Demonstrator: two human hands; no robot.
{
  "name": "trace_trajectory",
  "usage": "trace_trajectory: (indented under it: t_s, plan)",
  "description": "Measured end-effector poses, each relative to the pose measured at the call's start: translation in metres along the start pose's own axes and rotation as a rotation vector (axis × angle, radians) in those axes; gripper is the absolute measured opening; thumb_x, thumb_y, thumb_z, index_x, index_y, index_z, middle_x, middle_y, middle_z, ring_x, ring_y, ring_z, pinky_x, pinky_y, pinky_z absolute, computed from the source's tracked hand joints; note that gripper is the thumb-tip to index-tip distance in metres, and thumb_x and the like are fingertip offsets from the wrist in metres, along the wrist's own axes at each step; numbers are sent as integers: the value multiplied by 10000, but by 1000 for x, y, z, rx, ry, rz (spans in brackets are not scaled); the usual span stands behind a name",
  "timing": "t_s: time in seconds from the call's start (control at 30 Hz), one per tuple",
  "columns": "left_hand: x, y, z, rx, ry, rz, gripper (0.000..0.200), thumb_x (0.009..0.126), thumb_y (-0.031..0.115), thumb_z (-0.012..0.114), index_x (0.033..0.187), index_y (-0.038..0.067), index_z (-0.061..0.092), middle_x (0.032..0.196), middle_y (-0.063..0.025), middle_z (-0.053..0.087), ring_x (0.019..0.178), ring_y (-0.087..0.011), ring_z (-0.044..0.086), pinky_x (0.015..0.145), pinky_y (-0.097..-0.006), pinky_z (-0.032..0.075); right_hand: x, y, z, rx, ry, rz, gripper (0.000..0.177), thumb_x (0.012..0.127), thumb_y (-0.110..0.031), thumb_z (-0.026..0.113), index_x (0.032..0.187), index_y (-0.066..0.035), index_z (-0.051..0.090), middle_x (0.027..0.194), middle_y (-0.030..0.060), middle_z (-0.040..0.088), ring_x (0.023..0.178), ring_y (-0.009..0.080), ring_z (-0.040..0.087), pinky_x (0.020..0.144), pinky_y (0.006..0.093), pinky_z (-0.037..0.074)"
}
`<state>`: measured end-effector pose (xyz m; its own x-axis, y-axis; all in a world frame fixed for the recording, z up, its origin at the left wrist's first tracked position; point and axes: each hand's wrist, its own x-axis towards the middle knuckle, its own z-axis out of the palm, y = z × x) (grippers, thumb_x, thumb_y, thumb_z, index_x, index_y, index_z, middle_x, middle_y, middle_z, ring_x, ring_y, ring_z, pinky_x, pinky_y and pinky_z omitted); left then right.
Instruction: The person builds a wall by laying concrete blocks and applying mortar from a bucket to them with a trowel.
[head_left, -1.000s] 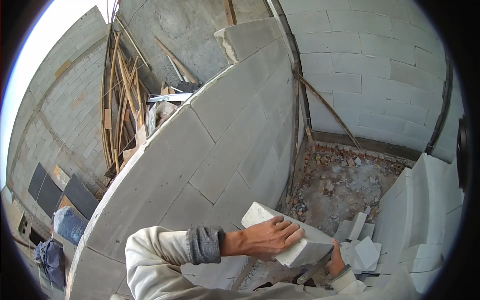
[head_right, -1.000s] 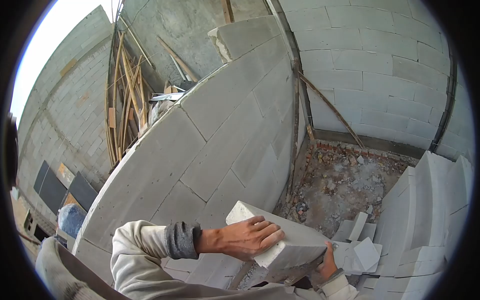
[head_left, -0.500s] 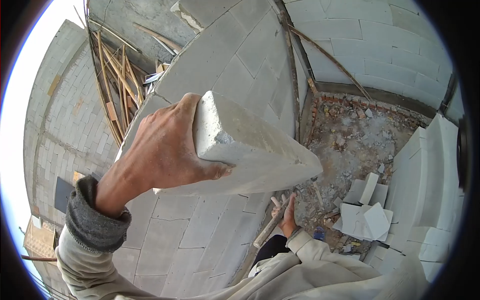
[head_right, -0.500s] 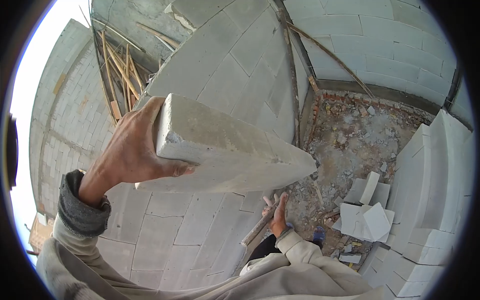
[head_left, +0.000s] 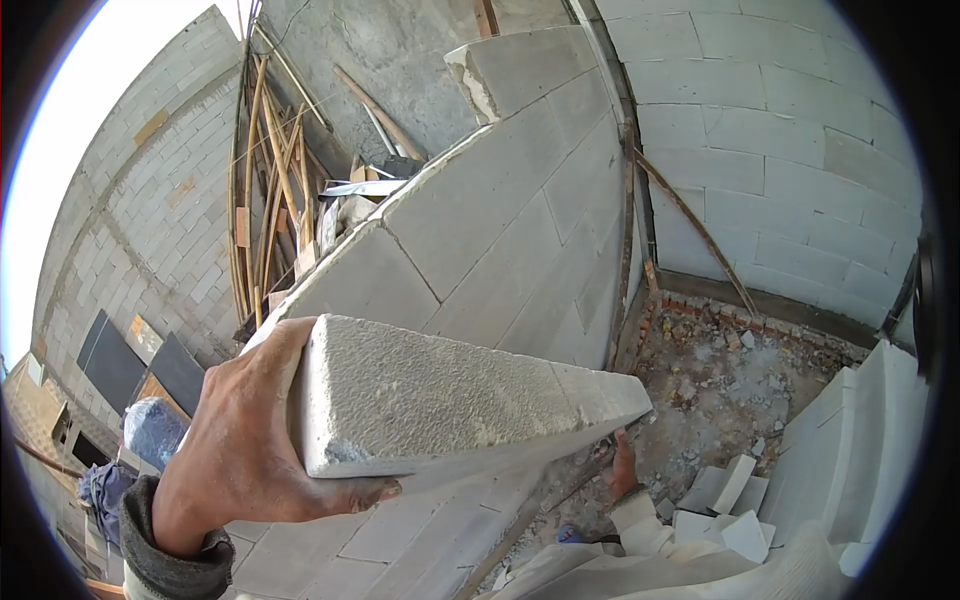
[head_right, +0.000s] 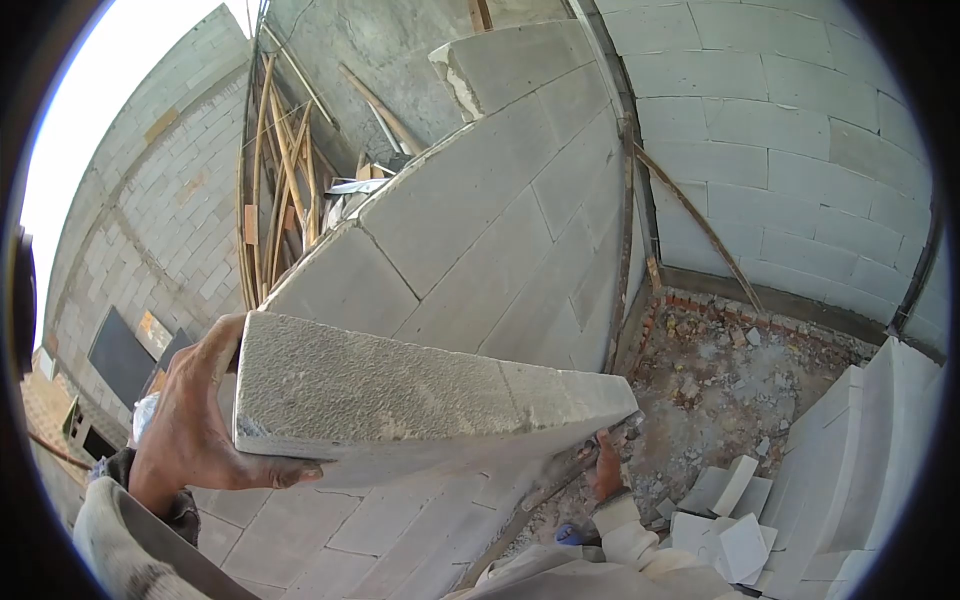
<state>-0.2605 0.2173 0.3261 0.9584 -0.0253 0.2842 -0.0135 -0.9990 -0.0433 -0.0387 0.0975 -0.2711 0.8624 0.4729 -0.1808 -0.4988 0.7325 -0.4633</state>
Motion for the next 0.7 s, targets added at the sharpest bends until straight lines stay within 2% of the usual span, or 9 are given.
trace_trajectory:
  t_s: [0.1, 0.17, 0.23, 0.3, 0.37, 0.47, 0.6, 0.7]
  plan:
    - [-29, -27, -18, -36, 215, 90, 1023, 459, 442, 932, 1237, -86, 528, 977, -214, 690, 873, -342, 717, 848, -410, 554, 46, -50, 43, -160, -25, -105, 344, 894, -333, 710, 1095, -83, 586, 819, 24, 581, 697, 139, 558, 648, 316, 499]
    - [-48, -25, -30, -41, 381, -24, 906, 531, 391, 908, 1236, -46, 544, 1078, -225, 666, 980, -340, 696, 869, -390, 553, 66, -90, 112, -126, -35, -368, 324, 865, -283, 728, 1062, -61, 598, 846, 37, 608, 692, 148, 581, 640, 308, 498]
    - [-71, -42, -35, -45, 524, -91, 851, 580, 393, 869, 1236, -42, 546, 1088, -215, 658, 979, -327, 686, 859, -385, 547, 129, -121, 128, -213, -68, -548, 360, 847, -266, 746, 1071, -30, 593, 873, 37, 624, 680, 132, 583, 619, 282, 483]
    - [-97, -76, -28, -121, 669, -198, 797, 629, 396, 831, 1235, -37, 549, 1097, -206, 649, 978, -313, 676, 849, -379, 541, 115, -182, 219, -373, -148, -753, 365, 838, -282, 758, 1042, -19, 610, 832, 22, 620, 622, 105, 556, 570, 255, 455]
    - [-128, -116, -16, -241, 843, -325, 745, 677, 398, 792, 1235, -32, 551, 1107, -197, 641, 977, -300, 667, 839, -373, 536, 130, -225, 281, -415, -167, -707, 353, 828, -305, 771, 973, -15, 633, 774, 12, 608, 571, 90, 528, 531, 238, 434]
    - [-158, -174, 0, -440, 1090, -442, 670, 751, 402, 735, 1234, -25, 554, 1121, -183, 628, 976, -279, 652, 824, -365, 527, 165, -281, 363, -651, -286, -841, 409, 775, -370, 815, 879, -11, 647, 722, 14, 592, 530, 92, 528, 474, 241, 423]
    - [-80, -157, 4, -691, 1274, -393, 594, 837, 423, 607, 1220, -28, 557, 1080, -133, 621, 919, -252, 622, 797, -349, 499, 180, -323, 468, -734, -487, -915, 480, 728, -440, 844, 836, -11, 657, 678, 33, 588, 493, 94, 525, 441, 252, 422]
    - [-57, -164, 2, -639, 1308, -510, 581, 823, 411, 617, 1214, -16, 565, 1073, -131, 627, 936, -251, 627, 797, -339, 503, 230, -340, 520, -910, -552, -883, 546, 728, -446, 844, 924, 24, 646, 722, 41, 604, 490, 95, 524, 420, 232, 409]
